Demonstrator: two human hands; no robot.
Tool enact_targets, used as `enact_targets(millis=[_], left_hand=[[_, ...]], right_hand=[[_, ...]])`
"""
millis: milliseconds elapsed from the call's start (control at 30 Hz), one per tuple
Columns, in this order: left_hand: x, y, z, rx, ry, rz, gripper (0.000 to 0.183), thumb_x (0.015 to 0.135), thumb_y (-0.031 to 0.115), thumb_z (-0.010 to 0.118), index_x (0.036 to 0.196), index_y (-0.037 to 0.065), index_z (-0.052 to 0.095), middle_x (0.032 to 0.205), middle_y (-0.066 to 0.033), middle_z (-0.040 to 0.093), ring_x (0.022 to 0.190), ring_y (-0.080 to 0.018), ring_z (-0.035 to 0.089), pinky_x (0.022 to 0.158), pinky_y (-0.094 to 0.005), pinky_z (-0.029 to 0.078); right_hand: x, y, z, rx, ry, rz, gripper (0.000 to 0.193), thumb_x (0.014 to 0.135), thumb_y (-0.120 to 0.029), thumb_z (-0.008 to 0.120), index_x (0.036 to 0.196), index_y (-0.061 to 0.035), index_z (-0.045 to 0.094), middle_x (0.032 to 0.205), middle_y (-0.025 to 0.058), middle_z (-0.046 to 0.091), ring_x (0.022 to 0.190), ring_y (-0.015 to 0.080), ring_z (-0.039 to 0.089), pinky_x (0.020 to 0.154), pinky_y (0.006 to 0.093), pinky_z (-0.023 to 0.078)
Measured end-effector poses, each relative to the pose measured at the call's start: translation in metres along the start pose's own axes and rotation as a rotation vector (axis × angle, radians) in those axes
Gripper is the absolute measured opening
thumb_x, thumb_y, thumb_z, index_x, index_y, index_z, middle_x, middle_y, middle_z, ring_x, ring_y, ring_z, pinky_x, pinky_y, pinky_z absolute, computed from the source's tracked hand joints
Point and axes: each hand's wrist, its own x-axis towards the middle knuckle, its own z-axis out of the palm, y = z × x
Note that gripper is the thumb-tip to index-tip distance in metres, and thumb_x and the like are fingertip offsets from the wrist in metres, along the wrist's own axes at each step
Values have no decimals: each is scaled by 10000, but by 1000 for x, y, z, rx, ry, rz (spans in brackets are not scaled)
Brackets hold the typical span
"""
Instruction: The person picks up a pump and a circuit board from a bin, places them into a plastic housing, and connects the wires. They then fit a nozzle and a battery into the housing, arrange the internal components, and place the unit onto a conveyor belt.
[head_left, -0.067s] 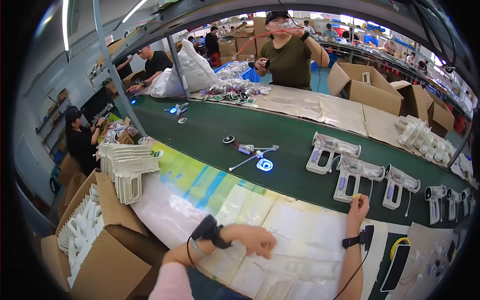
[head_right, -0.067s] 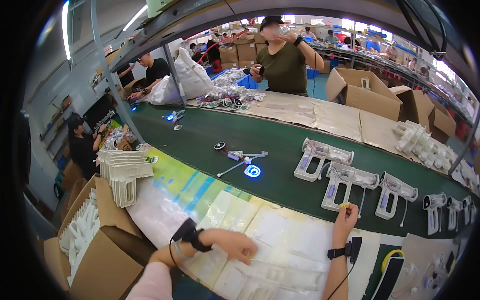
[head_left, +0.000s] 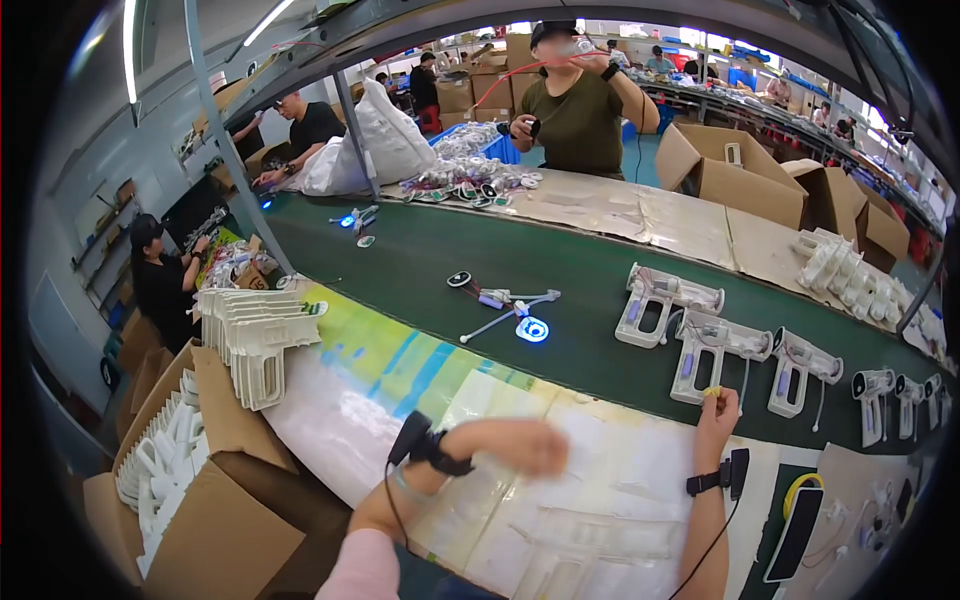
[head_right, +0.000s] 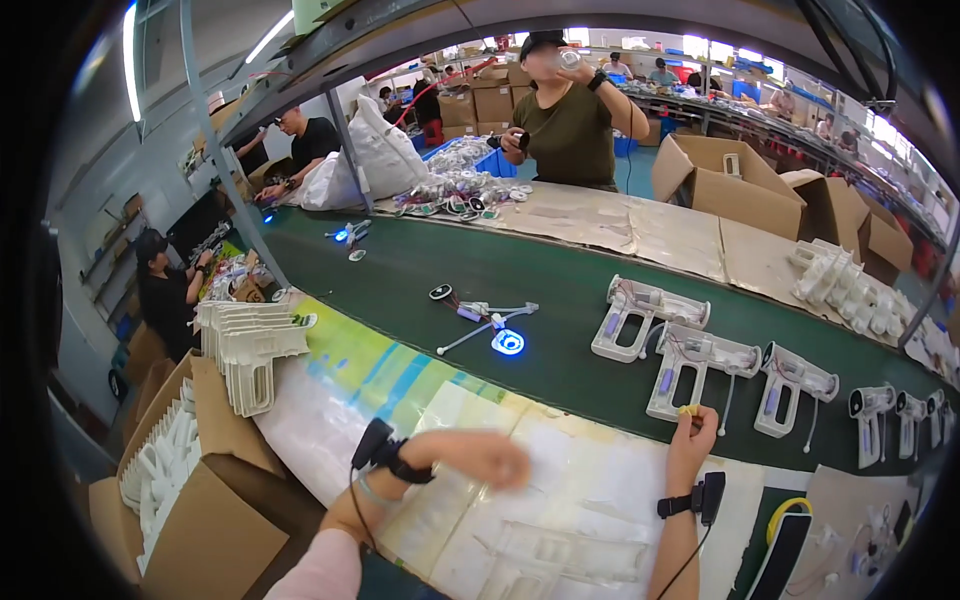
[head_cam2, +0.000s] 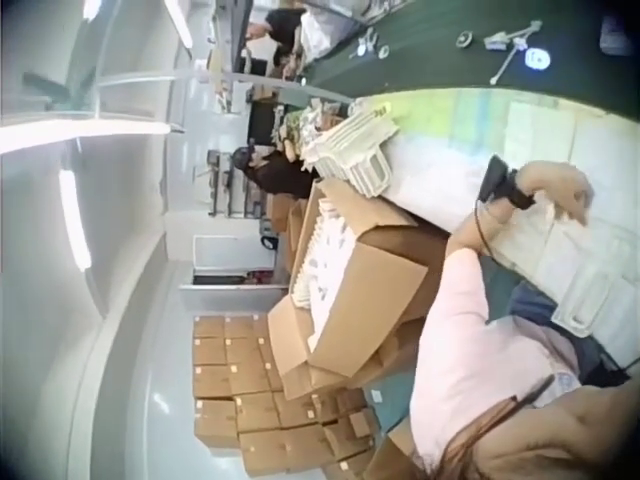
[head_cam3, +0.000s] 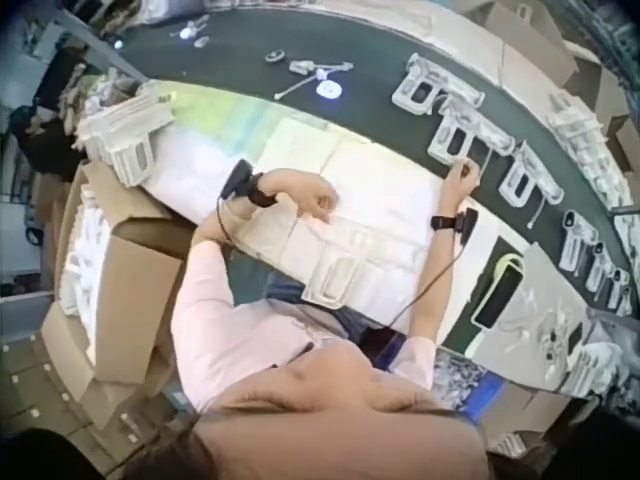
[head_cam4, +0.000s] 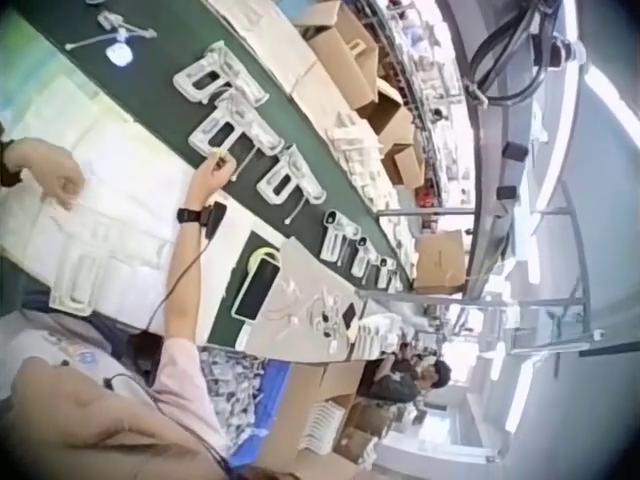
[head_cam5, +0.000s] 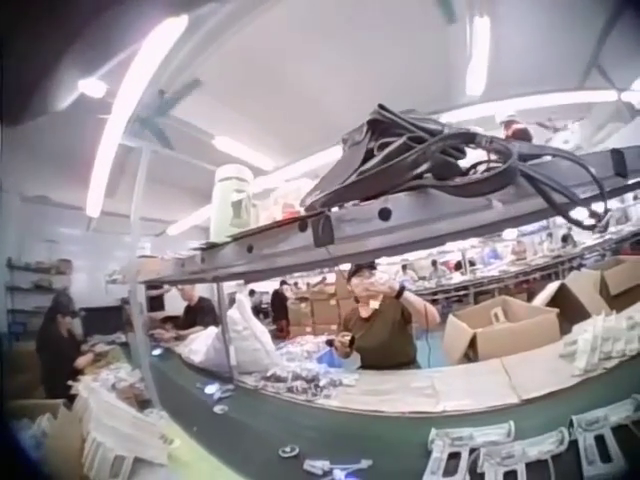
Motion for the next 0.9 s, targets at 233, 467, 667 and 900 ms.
enact_targets(millis=[233, 467, 667, 900], left_hand=[[50, -83, -117, 941, 1097, -159, 646, 711, 87, 717, 1324, 133, 521, 1436, -88, 463, 1361, -299, 399, 1081, -541, 344], [11, -160, -176, 873, 1344, -685, 560, 813, 139, 649, 1351, 131, 494, 1453, -79, 471, 1364, -310, 408, 1049, -609, 354], [-2, -186, -187, 798, 1194, -742, 504, 891, 106, 538, 1367, 264, 500, 1482, -66, 451, 1385, -319, 387, 1066, -632, 334], [-8, -225, -212, 975, 1042, -739, 378, 788, 76, 620, 1156, 163, 621, 1282, -129, 560, 1323, -342, 436, 1071, -505, 390]], right_hand=[[0, 1, 6, -2, -20, 34, 87, 912, -29, 583, 980, -17, 531, 882, 28, 549, 778, 95, 521, 708, 235, 443], [0, -8, 7, -45, 44, -13, 113, 878, -7, 601, 962, -23, 526, 847, 13, 520, 723, 88, 490, 652, 241, 422], [-5, -7, 20, -87, 60, -22, 188, 808, 46, 632, 930, -29, 510, 826, 10, 480, 670, 81, 466, 608, 228, 398], [-11, -6, 23, -124, 66, -26, 172, 812, 44, 619, 903, -33, 494, 824, 13, 454, 654, 94, 452, 598, 242, 393]])
